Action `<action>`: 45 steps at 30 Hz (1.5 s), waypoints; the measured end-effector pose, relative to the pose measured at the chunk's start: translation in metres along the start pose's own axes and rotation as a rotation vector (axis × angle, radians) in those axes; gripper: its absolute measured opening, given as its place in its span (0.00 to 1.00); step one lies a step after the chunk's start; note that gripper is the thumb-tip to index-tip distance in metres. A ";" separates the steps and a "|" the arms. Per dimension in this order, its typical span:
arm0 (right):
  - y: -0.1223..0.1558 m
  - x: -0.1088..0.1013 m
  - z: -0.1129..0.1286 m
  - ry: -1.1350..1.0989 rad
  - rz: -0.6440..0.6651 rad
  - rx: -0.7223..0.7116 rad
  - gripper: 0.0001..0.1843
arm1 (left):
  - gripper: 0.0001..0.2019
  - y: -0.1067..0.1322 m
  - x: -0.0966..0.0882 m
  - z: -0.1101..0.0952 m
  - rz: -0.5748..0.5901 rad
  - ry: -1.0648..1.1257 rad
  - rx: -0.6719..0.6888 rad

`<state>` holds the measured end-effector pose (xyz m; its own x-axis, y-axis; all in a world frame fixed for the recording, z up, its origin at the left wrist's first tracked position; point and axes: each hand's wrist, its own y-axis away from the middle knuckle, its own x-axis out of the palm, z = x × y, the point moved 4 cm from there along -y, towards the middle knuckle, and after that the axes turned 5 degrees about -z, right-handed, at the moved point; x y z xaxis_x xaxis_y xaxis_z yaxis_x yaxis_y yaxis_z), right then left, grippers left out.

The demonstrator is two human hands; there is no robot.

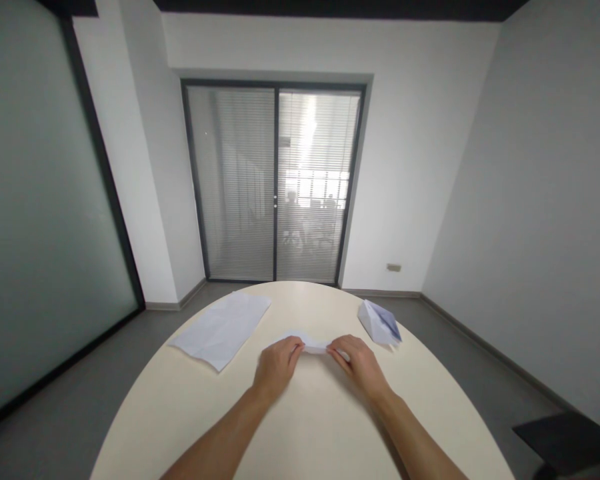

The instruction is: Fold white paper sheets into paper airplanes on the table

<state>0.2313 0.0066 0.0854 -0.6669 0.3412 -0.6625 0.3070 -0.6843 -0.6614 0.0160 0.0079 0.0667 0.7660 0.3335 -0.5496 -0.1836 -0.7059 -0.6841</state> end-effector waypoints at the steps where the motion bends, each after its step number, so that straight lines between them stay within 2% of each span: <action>1: 0.000 -0.001 -0.003 -0.007 -0.021 0.025 0.13 | 0.10 0.000 -0.001 0.002 -0.019 -0.006 -0.010; 7: 0.003 -0.005 -0.020 -0.131 -0.172 0.237 0.19 | 0.10 0.001 -0.007 0.016 -0.157 0.001 -0.093; 12: 0.006 -0.003 -0.031 -0.280 -0.228 0.406 0.23 | 0.09 0.001 -0.009 0.021 -0.226 0.071 -0.170; 17: 0.006 0.000 -0.026 -0.364 -0.236 0.380 0.24 | 0.09 0.000 -0.012 0.020 -0.324 0.159 -0.232; 20: 0.005 0.005 -0.016 -0.420 -0.113 0.322 0.23 | 0.11 0.000 -0.010 0.020 -0.347 0.200 -0.275; 22: 0.005 0.011 -0.013 -0.442 -0.036 0.325 0.21 | 0.13 0.000 -0.007 0.021 -0.319 0.223 -0.308; 24: 0.005 0.014 -0.014 -0.451 -0.034 0.353 0.22 | 0.14 -0.001 -0.004 0.021 -0.280 0.251 -0.319; 27: 0.005 0.016 -0.021 -0.482 -0.136 0.400 0.24 | 0.15 -0.001 -0.001 0.016 -0.203 0.314 -0.283; 29: 0.005 0.015 -0.030 -0.504 -0.215 0.451 0.27 | 0.15 0.001 0.000 0.010 -0.113 0.326 -0.245; 32: 0.009 0.015 -0.043 -0.474 -0.268 0.516 0.29 | 0.15 0.005 0.001 -0.002 0.052 0.240 -0.142; 34: 0.013 0.015 -0.051 -0.378 -0.269 0.526 0.28 | 0.16 0.007 0.002 -0.009 0.132 0.142 -0.062; 36: 0.016 0.015 -0.056 -0.245 -0.235 0.520 0.26 | 0.16 0.009 0.005 -0.012 0.183 0.026 0.003; 39: 0.017 0.016 -0.050 -0.081 -0.165 0.395 0.19 | 0.14 0.009 0.011 -0.013 0.245 -0.142 0.063; 42: 0.014 0.018 -0.030 -0.015 -0.039 0.269 0.19 | 0.17 0.007 0.015 -0.014 0.277 -0.258 0.081; 45: 0.012 0.022 -0.002 -0.026 0.191 0.143 0.23 | 0.16 0.004 0.016 -0.017 0.275 -0.323 0.085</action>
<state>0.2217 0.0075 0.0620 -0.6236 0.1819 -0.7603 0.3311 -0.8195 -0.4677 0.0381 -0.0003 0.0627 0.4517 0.3278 -0.8298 -0.4143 -0.7466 -0.5205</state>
